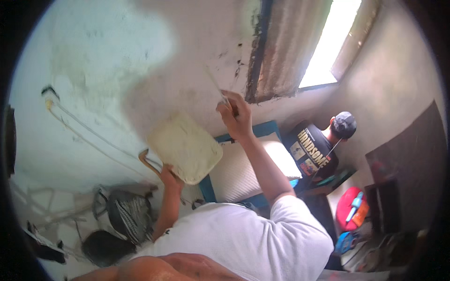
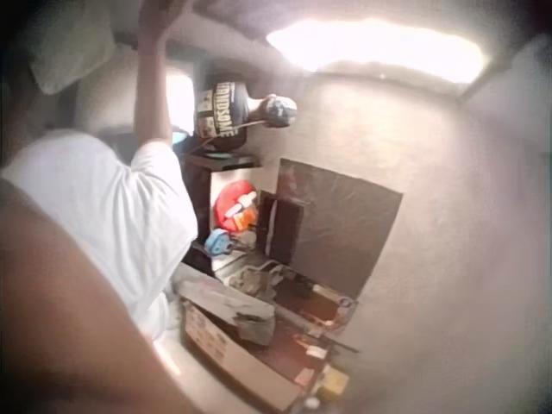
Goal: The person applies wall filler to a section of the wall near a window using a putty knife, holding a container of the filler material in the other hand.
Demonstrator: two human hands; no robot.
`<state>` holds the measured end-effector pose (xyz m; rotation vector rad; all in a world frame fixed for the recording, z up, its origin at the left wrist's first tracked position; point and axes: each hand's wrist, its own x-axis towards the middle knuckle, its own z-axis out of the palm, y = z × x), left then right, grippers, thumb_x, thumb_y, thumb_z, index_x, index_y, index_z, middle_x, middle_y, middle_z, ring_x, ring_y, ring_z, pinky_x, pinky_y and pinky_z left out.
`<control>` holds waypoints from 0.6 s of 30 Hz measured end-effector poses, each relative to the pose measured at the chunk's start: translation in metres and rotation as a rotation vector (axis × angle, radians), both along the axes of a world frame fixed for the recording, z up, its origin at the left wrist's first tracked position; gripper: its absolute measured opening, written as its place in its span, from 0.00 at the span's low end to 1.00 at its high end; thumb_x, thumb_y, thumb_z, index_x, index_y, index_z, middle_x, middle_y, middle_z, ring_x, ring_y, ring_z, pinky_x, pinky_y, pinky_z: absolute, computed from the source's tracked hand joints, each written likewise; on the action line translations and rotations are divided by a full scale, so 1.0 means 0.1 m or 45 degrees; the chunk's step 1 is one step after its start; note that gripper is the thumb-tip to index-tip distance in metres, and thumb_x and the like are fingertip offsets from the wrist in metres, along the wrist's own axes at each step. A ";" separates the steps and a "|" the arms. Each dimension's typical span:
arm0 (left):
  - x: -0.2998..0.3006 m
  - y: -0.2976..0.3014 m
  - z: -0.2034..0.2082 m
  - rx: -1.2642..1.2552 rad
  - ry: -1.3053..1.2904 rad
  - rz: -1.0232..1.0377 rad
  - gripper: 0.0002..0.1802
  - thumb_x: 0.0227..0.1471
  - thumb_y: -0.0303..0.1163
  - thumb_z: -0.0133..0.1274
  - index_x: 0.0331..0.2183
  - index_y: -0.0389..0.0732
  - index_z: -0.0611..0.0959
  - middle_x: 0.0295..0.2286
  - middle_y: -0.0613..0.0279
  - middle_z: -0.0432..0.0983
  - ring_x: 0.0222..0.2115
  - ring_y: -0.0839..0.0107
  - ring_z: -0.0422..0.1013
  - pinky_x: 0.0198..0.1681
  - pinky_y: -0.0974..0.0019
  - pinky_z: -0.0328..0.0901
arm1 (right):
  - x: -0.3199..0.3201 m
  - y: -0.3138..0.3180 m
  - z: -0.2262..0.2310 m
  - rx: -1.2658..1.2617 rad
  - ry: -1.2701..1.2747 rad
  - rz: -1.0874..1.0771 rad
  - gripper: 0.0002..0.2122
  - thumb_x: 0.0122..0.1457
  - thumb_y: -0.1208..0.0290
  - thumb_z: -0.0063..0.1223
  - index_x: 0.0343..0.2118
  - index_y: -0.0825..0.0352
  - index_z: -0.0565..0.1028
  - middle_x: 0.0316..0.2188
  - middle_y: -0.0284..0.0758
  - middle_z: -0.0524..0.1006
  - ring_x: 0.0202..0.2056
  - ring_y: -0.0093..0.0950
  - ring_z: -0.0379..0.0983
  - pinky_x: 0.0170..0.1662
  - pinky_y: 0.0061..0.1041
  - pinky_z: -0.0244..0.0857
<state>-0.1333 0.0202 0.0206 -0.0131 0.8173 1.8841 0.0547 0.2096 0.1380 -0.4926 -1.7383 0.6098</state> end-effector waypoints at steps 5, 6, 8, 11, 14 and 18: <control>-0.07 0.33 0.10 0.302 -0.053 -0.044 0.34 0.46 0.28 0.44 0.58 0.39 0.64 0.54 0.52 0.65 0.55 0.55 0.65 0.59 0.47 0.62 | 0.22 -0.62 -0.38 -1.123 0.577 0.853 0.12 0.67 0.69 0.40 0.51 0.67 0.64 0.28 0.46 0.76 0.10 0.19 0.57 0.13 0.16 0.52; -0.07 0.37 0.09 0.349 -0.023 0.013 0.35 0.44 0.26 0.44 0.58 0.43 0.63 0.54 0.54 0.65 0.55 0.54 0.65 0.59 0.46 0.62 | 0.27 -0.75 -0.30 -1.257 0.517 0.821 0.13 0.67 0.70 0.40 0.52 0.68 0.64 0.28 0.49 0.77 0.10 0.20 0.59 0.11 0.17 0.51; -0.02 0.45 0.19 0.379 0.071 0.065 0.37 0.42 0.26 0.43 0.59 0.45 0.62 0.53 0.54 0.64 0.56 0.53 0.64 0.59 0.46 0.62 | 0.37 -0.88 -0.41 -1.504 0.458 0.887 0.12 0.67 0.69 0.38 0.50 0.68 0.64 0.27 0.49 0.76 0.09 0.20 0.59 0.11 0.16 0.51; 0.06 0.53 0.11 0.381 0.028 0.102 0.39 0.41 0.25 0.43 0.59 0.45 0.60 0.53 0.53 0.64 0.56 0.53 0.64 0.59 0.46 0.62 | 0.49 -0.96 -0.66 -1.914 0.265 0.877 0.13 0.67 0.68 0.37 0.50 0.68 0.63 0.25 0.47 0.75 0.08 0.20 0.58 0.10 0.16 0.50; 0.05 0.49 0.00 0.399 -0.014 0.153 0.39 0.40 0.24 0.43 0.59 0.43 0.60 0.52 0.52 0.64 0.55 0.53 0.64 0.59 0.46 0.62 | 0.58 -1.09 -0.90 -2.116 0.182 0.792 0.11 0.67 0.68 0.37 0.49 0.65 0.64 0.22 0.41 0.71 0.08 0.20 0.57 0.08 0.17 0.48; 0.08 0.30 -0.17 0.412 0.047 0.214 0.39 0.40 0.25 0.43 0.58 0.41 0.59 0.52 0.51 0.64 0.55 0.52 0.64 0.60 0.44 0.61 | 0.81 -1.23 -0.97 -2.165 0.167 0.783 0.09 0.67 0.68 0.37 0.48 0.62 0.64 0.21 0.38 0.69 0.08 0.19 0.57 0.08 0.16 0.48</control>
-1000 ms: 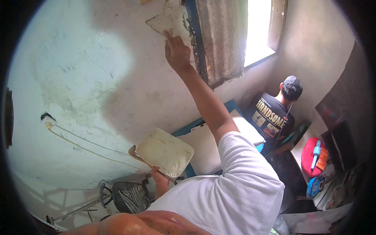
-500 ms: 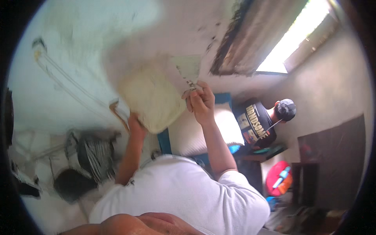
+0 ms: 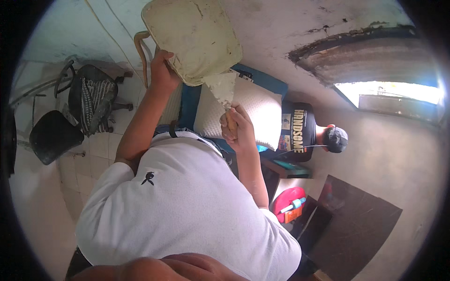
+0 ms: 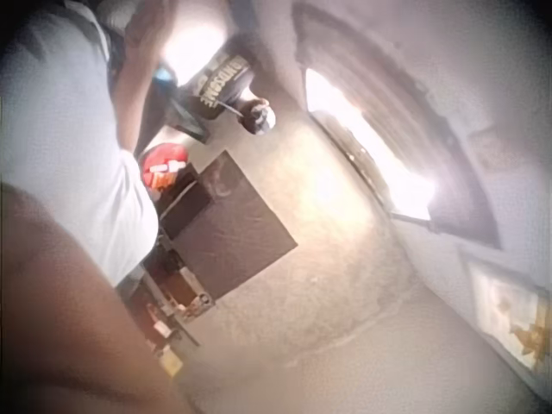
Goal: The person applies wall filler to a section of the wall near a window using a putty knife, holding a container of the filler material in the other hand.
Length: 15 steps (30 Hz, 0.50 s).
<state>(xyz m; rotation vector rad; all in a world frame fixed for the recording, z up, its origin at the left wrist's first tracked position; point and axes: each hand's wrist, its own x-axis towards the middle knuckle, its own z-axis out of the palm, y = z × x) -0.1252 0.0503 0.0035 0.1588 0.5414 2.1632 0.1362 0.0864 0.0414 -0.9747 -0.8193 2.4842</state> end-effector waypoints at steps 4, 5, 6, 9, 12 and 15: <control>0.03 -0.19 0.03 0.017 -0.048 0.043 0.38 0.42 0.25 0.43 0.59 0.41 0.59 0.53 0.50 0.64 0.56 0.52 0.64 0.60 0.43 0.61 | 0.22 0.00 0.00 0.043 -0.072 -0.015 0.08 0.67 0.68 0.37 0.46 0.59 0.65 0.21 0.38 0.69 0.08 0.17 0.54 0.07 0.14 0.47; 0.02 -0.22 0.03 0.027 -0.087 0.019 0.37 0.42 0.25 0.42 0.59 0.40 0.59 0.53 0.50 0.64 0.56 0.51 0.64 0.60 0.44 0.61 | 0.23 0.02 0.00 0.047 -0.077 -0.005 0.08 0.67 0.68 0.37 0.46 0.59 0.65 0.21 0.38 0.69 0.08 0.17 0.54 0.07 0.14 0.47; 0.01 -0.25 0.03 0.028 -0.094 0.029 0.37 0.42 0.25 0.42 0.59 0.40 0.59 0.53 0.50 0.64 0.56 0.51 0.64 0.60 0.44 0.61 | 0.22 0.03 0.03 0.208 -0.115 -0.017 0.08 0.67 0.68 0.37 0.46 0.60 0.65 0.21 0.39 0.70 0.08 0.17 0.54 0.07 0.14 0.47; -0.04 -0.27 0.00 0.068 -0.061 0.091 0.36 0.44 0.26 0.42 0.58 0.40 0.59 0.52 0.49 0.64 0.55 0.51 0.64 0.59 0.45 0.62 | 0.11 0.09 0.13 0.635 -0.166 -0.094 0.09 0.65 0.75 0.40 0.47 0.64 0.67 0.23 0.40 0.74 0.09 0.17 0.57 0.11 0.13 0.49; -0.04 -0.28 -0.03 -0.001 -0.009 0.094 0.35 0.44 0.26 0.42 0.57 0.39 0.60 0.52 0.49 0.64 0.55 0.51 0.64 0.59 0.46 0.62 | -0.10 0.14 0.25 1.295 -0.525 -0.093 0.11 0.62 0.79 0.45 0.47 0.68 0.72 0.26 0.40 0.75 0.14 0.23 0.66 0.17 0.17 0.57; -0.03 -0.33 -0.06 -0.005 0.041 0.085 0.35 0.44 0.27 0.44 0.57 0.39 0.60 0.51 0.50 0.65 0.54 0.52 0.65 0.58 0.46 0.63 | -0.18 0.16 0.33 2.300 -0.700 0.102 0.12 0.58 0.82 0.48 0.46 0.71 0.76 0.27 0.40 0.76 0.20 0.27 0.71 0.24 0.22 0.63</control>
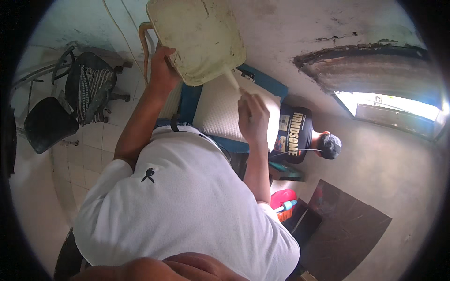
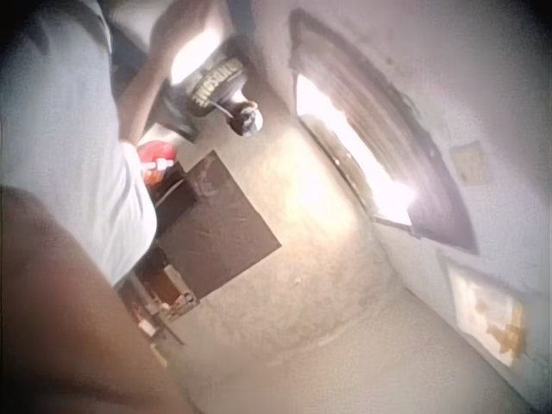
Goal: The person applies wall filler to a section of the wall near a window using a putty knife, holding a container of the filler material in the other hand.
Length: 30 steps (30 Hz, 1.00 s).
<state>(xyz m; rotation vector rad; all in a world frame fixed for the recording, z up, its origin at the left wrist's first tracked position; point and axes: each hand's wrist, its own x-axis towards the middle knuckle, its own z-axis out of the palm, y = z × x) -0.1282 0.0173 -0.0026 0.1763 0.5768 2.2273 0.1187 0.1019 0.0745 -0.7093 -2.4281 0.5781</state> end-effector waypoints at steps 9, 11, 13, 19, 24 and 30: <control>0.11 -0.17 0.02 -0.209 0.161 0.014 0.35 0.49 0.34 0.50 0.58 0.37 0.60 0.50 0.50 0.66 0.53 0.57 0.66 0.56 0.52 0.65 | -0.28 0.29 0.30 0.088 -0.110 0.054 0.15 0.55 0.80 0.51 0.47 0.64 0.78 0.25 0.38 0.74 0.21 0.31 0.69 0.28 0.28 0.66; 0.16 -0.17 -0.02 -0.211 0.232 0.004 0.34 0.53 0.38 0.50 0.58 0.36 0.61 0.49 0.51 0.66 0.51 0.61 0.67 0.55 0.56 0.64 | -0.50 0.33 0.26 0.136 -0.119 0.090 0.16 0.55 0.79 0.52 0.48 0.63 0.77 0.27 0.39 0.74 0.22 0.34 0.71 0.29 0.31 0.67; 0.17 -0.17 -0.04 -0.253 0.338 0.039 0.33 0.55 0.39 0.49 0.58 0.36 0.61 0.49 0.51 0.66 0.50 0.63 0.66 0.54 0.58 0.63 | -0.71 0.29 0.19 0.288 -0.138 0.129 0.17 0.55 0.78 0.52 0.49 0.62 0.77 0.27 0.39 0.74 0.25 0.35 0.73 0.31 0.33 0.69; 0.17 -0.23 -0.14 -0.269 0.453 0.214 0.31 0.61 0.45 0.46 0.56 0.35 0.63 0.48 0.52 0.66 0.49 0.67 0.65 0.53 0.62 0.61 | -0.81 -0.07 0.16 0.289 -0.623 0.135 0.17 0.55 0.76 0.52 0.48 0.58 0.77 0.28 0.40 0.75 0.28 0.41 0.76 0.32 0.39 0.71; 0.13 -0.22 -0.23 -0.224 0.366 0.238 0.30 0.61 0.44 0.46 0.55 0.33 0.63 0.48 0.51 0.66 0.49 0.67 0.66 0.54 0.62 0.61 | -0.66 -0.14 0.09 0.318 -0.649 0.278 0.16 0.53 0.75 0.52 0.47 0.59 0.76 0.27 0.39 0.75 0.21 0.38 0.75 0.25 0.35 0.70; 0.13 -0.16 -0.25 -0.365 0.406 0.178 0.29 0.61 0.42 0.46 0.56 0.32 0.63 0.48 0.51 0.67 0.49 0.66 0.66 0.55 0.62 0.60 | -0.57 0.07 0.40 0.221 -0.488 0.122 0.13 0.54 0.78 0.51 0.43 0.61 0.80 0.25 0.41 0.77 0.28 0.39 0.76 0.31 0.38 0.70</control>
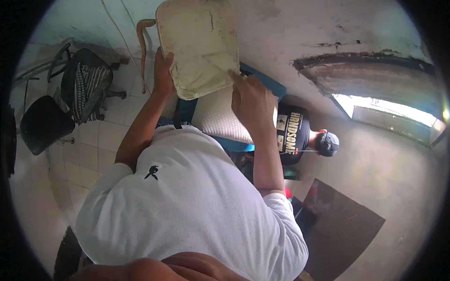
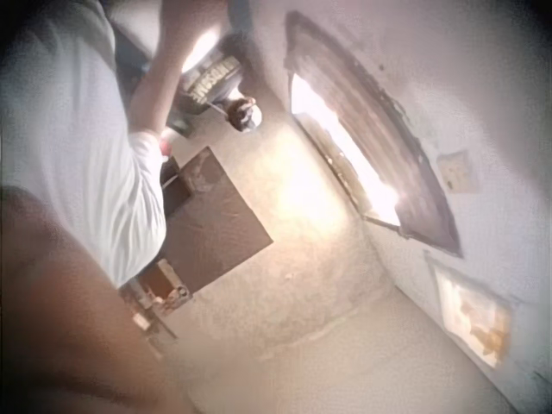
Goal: The person applies wall filler to a section of the wall near a window using a putty knife, holding a container of the filler material in the other hand.
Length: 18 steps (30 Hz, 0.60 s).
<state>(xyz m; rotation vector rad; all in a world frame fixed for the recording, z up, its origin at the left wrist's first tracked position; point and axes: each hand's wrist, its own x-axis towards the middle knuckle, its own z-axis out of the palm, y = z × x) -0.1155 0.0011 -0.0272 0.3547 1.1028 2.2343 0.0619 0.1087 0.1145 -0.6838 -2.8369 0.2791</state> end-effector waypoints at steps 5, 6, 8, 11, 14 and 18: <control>0.03 0.02 -0.01 0.105 0.137 0.034 0.26 0.61 0.40 0.45 0.54 0.32 0.65 0.47 0.53 0.67 0.48 0.68 0.65 0.53 0.63 0.60 | -0.12 0.15 -0.32 0.028 -0.089 -0.041 0.15 0.55 0.73 0.52 0.46 0.59 0.78 0.28 0.43 0.78 0.27 0.43 0.77 0.30 0.40 0.71; 0.04 0.01 -0.02 0.102 0.137 0.043 0.26 0.61 0.40 0.45 0.54 0.32 0.65 0.47 0.53 0.67 0.48 0.68 0.65 0.53 0.63 0.60 | -0.10 0.12 -0.36 0.026 -0.089 -0.031 0.15 0.55 0.73 0.52 0.46 0.59 0.78 0.28 0.43 0.78 0.27 0.43 0.77 0.30 0.40 0.71; 0.06 -0.02 -0.03 0.132 0.026 0.139 0.25 0.60 0.40 0.45 0.53 0.33 0.66 0.46 0.54 0.67 0.47 0.69 0.65 0.53 0.64 0.60 | -0.02 0.01 -0.41 -0.178 -0.099 -0.061 0.14 0.55 0.76 0.50 0.45 0.63 0.79 0.24 0.47 0.77 0.28 0.44 0.76 0.33 0.40 0.69; 0.02 -0.08 -0.10 0.063 0.155 0.134 0.25 0.60 0.40 0.46 0.52 0.33 0.66 0.45 0.55 0.67 0.45 0.69 0.65 0.52 0.64 0.59 | 0.10 0.05 -0.55 -0.279 -0.070 0.005 0.14 0.55 0.76 0.51 0.44 0.64 0.79 0.26 0.47 0.78 0.27 0.43 0.76 0.34 0.37 0.69; 0.03 -0.16 -0.18 -0.067 0.212 0.139 0.25 0.60 0.40 0.47 0.52 0.34 0.66 0.44 0.56 0.67 0.44 0.70 0.64 0.51 0.64 0.59 | 0.11 0.09 -0.30 -0.335 -0.161 0.005 0.13 0.56 0.75 0.50 0.44 0.66 0.79 0.29 0.47 0.79 0.27 0.41 0.77 0.35 0.34 0.69; 0.08 -0.17 0.00 -0.100 0.220 0.135 0.25 0.59 0.39 0.47 0.52 0.34 0.66 0.44 0.57 0.67 0.44 0.71 0.64 0.50 0.65 0.59 | 0.11 0.16 -0.20 -0.190 -0.009 -0.056 0.13 0.58 0.73 0.50 0.46 0.61 0.79 0.29 0.46 0.79 0.30 0.42 0.78 0.34 0.36 0.70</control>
